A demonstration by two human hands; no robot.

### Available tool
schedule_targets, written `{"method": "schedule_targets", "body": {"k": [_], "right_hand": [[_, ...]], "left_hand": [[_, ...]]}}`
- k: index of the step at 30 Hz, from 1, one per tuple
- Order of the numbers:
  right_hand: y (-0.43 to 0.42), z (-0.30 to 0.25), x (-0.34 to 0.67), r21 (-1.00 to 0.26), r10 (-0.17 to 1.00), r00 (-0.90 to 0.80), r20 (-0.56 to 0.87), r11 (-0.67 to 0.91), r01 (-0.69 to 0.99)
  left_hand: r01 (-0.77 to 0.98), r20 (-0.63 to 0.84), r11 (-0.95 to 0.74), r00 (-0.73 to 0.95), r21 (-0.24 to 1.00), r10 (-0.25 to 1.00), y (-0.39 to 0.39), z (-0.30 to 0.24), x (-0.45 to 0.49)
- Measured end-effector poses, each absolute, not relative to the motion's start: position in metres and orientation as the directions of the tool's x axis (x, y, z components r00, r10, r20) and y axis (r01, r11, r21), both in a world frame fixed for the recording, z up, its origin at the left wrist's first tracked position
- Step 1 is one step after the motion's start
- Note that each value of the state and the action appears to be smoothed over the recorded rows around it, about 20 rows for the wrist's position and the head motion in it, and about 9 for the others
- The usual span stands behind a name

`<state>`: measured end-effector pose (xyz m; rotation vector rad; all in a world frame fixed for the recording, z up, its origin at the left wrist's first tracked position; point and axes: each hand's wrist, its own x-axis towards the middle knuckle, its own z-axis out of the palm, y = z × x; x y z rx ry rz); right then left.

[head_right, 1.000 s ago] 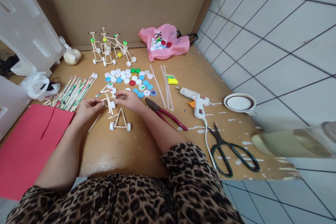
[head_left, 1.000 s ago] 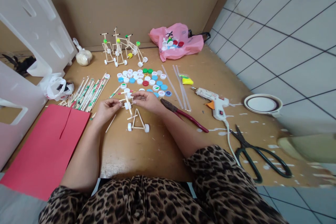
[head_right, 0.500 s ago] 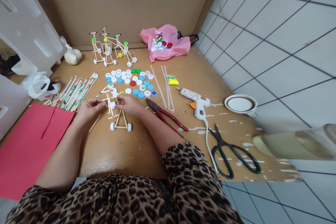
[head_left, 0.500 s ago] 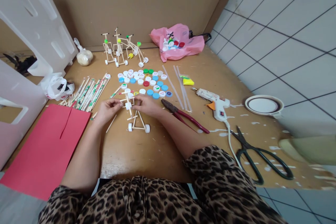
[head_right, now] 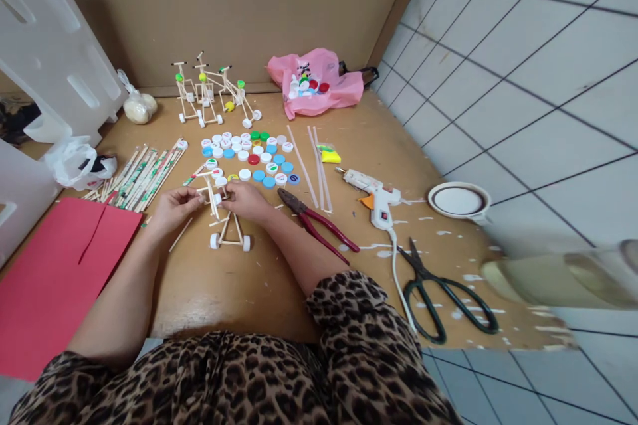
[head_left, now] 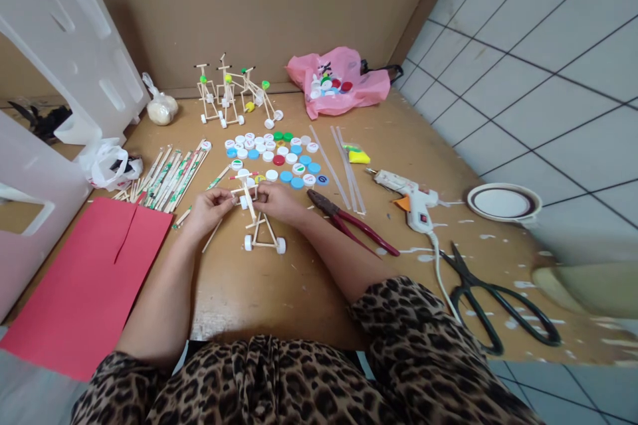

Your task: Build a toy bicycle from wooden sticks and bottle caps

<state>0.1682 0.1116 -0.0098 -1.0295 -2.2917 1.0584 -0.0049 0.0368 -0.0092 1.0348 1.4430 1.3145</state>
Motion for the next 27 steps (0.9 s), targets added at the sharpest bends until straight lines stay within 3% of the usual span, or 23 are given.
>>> {"method": "schedule_targets", "body": {"k": [7, 27], "right_hand": [[0.1115, -0.0126, 0.1682, -0.785, 0.765, -0.643, 0.035, 0.419, 0.457], [0.1117, -0.0177, 0.1679, -0.799, 0.773, -0.633, 0.046, 0.409, 0.442]], "left_hand": [[0.071, -0.095, 0.113, -0.214, 0.991, 0.972, 0.0400, -0.0109, -0.0032], [0.035, -0.118, 0.128, -0.217, 0.991, 0.969, 0.0430, -0.0186, -0.0033]]}}
